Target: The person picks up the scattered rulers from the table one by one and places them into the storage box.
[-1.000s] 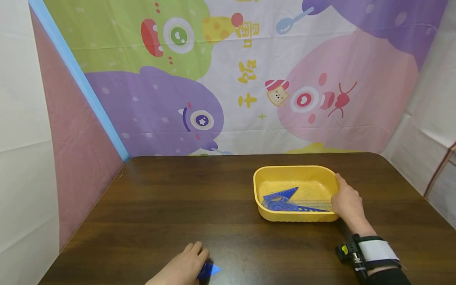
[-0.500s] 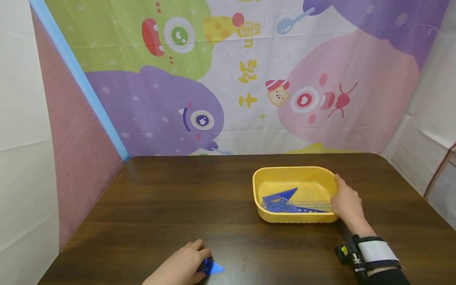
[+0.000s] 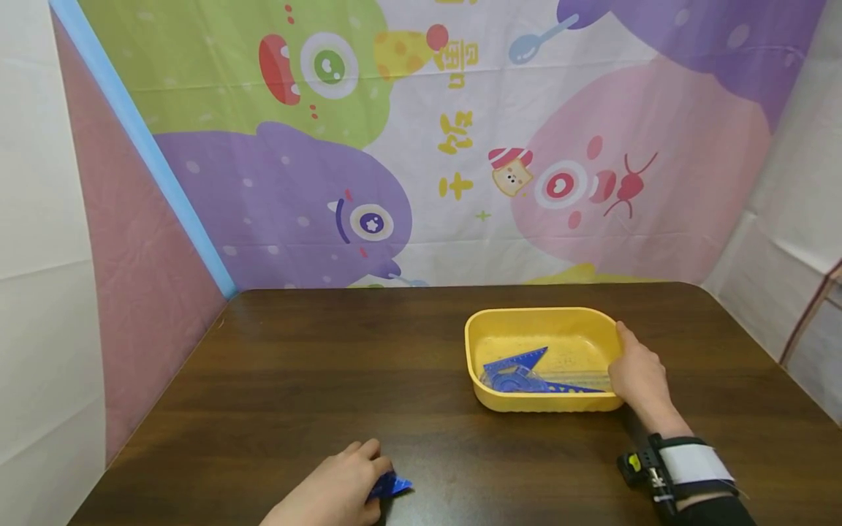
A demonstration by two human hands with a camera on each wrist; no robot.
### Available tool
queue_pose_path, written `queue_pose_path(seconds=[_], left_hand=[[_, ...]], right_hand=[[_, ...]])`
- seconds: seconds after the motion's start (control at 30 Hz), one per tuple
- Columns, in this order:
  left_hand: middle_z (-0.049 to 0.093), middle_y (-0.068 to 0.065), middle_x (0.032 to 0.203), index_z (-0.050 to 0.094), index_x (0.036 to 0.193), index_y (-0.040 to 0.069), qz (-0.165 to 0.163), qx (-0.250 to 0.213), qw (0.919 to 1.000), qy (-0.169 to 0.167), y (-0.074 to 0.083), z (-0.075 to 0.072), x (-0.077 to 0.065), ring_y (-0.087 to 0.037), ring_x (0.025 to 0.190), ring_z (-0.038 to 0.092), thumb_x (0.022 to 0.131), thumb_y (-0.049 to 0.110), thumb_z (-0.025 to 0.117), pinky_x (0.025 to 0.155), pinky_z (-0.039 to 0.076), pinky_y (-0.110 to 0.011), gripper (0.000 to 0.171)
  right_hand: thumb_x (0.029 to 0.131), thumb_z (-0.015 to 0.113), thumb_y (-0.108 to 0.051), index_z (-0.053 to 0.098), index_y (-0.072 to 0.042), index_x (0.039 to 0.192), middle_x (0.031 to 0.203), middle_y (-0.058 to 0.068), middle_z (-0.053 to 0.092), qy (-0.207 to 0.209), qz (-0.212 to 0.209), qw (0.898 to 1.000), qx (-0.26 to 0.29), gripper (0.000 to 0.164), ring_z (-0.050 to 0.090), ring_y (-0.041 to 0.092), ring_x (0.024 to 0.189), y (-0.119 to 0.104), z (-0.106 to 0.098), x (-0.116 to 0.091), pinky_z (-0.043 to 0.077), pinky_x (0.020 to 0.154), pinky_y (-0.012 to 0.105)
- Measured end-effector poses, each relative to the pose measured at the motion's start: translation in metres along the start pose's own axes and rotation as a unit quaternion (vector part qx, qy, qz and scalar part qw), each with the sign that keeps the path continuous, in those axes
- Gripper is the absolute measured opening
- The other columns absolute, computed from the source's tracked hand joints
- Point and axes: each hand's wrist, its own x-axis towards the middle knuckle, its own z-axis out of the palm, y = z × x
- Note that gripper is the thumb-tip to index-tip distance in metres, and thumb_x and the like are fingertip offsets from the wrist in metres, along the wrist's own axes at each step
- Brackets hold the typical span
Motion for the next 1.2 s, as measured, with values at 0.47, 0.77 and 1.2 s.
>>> queue_pose_path(seconds=[0.47, 0.77, 1.2], left_hand=[[0.053, 0.007, 0.098, 0.065, 0.105, 0.018, -0.013, -0.066, 0.9968, -0.045, -0.005, -0.010, -0.002, -0.004, 0.079, 0.052, 0.072, 0.034, 0.074, 0.066, 0.047, -0.028, 0.038], [0.052, 0.008, 0.106, 0.062, 0.111, 0.022, 0.013, -0.043, 0.9975, -0.055, -0.009, -0.009, -0.008, -0.009, 0.092, 0.053, 0.069, 0.018, 0.077, 0.071, 0.047, -0.025, 0.045], [0.048, 0.010, 0.081, 0.064, 0.090, 0.015, 0.026, 0.048, 0.9973, 0.049, 0.000, 0.000, 0.000, -0.004, 0.069, 0.046, 0.070, 0.019, 0.075, 0.055, 0.042, -0.022, 0.023]], right_hand=[[0.084, 0.037, 0.003, 0.007, 0.001, 0.144, 0.135, 0.036, 0.029, -0.004, -0.004, 1.000, -0.003, 0.067, 0.042, 0.041, 0.094, 0.001, 0.000, 0.000, 0.036, 0.088, 0.059], [0.085, 0.038, 0.003, 0.007, 0.001, 0.144, 0.135, 0.036, 0.029, -0.001, -0.008, 1.000, -0.007, 0.067, 0.044, 0.041, 0.091, 0.000, -0.001, 0.000, 0.039, 0.086, 0.057], [0.085, 0.038, 0.003, 0.006, 0.001, 0.144, 0.135, 0.036, 0.028, -0.003, -0.001, 1.000, -0.004, 0.067, 0.043, 0.041, 0.092, 0.000, 0.000, 0.000, 0.038, 0.088, 0.057]])
